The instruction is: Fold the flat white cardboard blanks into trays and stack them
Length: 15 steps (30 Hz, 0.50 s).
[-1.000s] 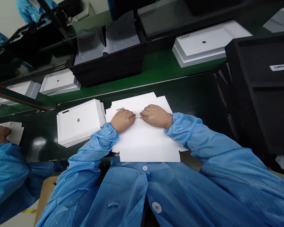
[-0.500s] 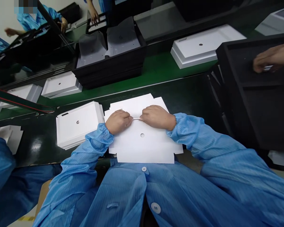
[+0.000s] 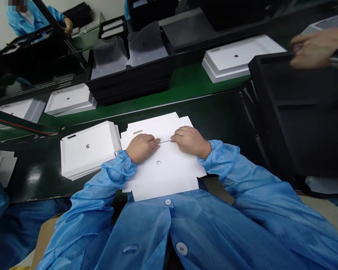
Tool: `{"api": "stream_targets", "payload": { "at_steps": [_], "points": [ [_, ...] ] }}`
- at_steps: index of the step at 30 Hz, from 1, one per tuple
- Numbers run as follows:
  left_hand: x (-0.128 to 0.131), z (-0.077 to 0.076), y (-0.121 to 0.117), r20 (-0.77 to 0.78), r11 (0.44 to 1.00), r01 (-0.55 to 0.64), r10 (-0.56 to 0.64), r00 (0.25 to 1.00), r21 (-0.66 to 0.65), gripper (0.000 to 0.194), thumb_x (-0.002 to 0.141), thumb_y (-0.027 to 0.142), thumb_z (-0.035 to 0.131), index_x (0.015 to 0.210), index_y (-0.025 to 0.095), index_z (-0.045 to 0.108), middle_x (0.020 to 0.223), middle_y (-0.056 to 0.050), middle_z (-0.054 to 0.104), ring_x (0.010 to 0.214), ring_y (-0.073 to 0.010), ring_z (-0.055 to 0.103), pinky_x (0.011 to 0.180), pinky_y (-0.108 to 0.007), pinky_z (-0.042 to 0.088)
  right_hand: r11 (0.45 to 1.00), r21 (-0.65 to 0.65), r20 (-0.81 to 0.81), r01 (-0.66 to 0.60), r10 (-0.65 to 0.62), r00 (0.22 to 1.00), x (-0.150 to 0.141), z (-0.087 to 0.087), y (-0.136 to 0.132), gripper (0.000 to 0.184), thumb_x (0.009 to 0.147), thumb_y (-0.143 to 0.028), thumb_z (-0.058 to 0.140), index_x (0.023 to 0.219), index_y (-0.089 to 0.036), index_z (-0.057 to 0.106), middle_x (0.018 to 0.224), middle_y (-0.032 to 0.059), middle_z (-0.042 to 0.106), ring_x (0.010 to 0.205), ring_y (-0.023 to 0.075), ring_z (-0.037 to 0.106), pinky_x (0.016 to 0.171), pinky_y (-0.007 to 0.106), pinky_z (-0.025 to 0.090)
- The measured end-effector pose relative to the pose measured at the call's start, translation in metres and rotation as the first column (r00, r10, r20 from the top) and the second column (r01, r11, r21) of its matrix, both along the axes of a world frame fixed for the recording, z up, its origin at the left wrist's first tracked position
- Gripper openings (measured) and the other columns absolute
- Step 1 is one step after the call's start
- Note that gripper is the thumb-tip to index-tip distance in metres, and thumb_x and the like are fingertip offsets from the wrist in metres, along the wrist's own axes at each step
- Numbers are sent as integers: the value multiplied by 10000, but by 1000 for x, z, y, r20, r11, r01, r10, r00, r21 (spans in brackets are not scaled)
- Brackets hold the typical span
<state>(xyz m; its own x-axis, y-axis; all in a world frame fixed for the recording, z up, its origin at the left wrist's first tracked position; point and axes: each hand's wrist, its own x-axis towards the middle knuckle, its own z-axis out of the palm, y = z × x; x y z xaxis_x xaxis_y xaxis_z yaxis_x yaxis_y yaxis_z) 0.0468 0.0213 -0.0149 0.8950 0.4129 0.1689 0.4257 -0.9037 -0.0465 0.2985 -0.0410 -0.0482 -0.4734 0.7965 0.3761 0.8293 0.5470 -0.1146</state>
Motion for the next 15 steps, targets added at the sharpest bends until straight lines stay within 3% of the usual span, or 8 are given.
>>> {"api": "stream_targets", "payload": {
  "at_steps": [4, 8, 15],
  "points": [
    [19, -5, -7, 0, 999, 35, -35, 999, 30, 287, 1007, 216, 479, 981, 178, 762, 770, -65, 686, 725, -203, 631, 678, -356, 436, 999, 35, 47, -13, 11, 999, -2, -1, -2, 280, 989, -204, 549, 795, -149, 743, 765, 79, 675, 756, 197, 536, 726, 349, 336],
    [18, -7, -6, 50, 996, 83, -85, 995, 43, 294, 1002, 187, 468, 957, 163, 758, 730, -59, 652, 692, -189, 593, 675, -348, 411, 1000, -1, 45, -14, 14, 999, 4, 4, -3, 320, 1010, -243, 528, 796, -156, 751, 736, 73, 656, 734, 194, 511, 711, 344, 328],
    [15, -4, -7, 101, 995, 84, -89, 991, 52, 275, 999, 178, 471, 963, 153, 743, 736, -60, 645, 696, -184, 589, 692, -353, 421, 977, -189, -170, -96, 63, 983, 32, 9, -2, 281, 1008, -353, 556, 971, -179, 773, 860, 77, 687, 846, 211, 581, 810, 338, 424]
  ]
}}
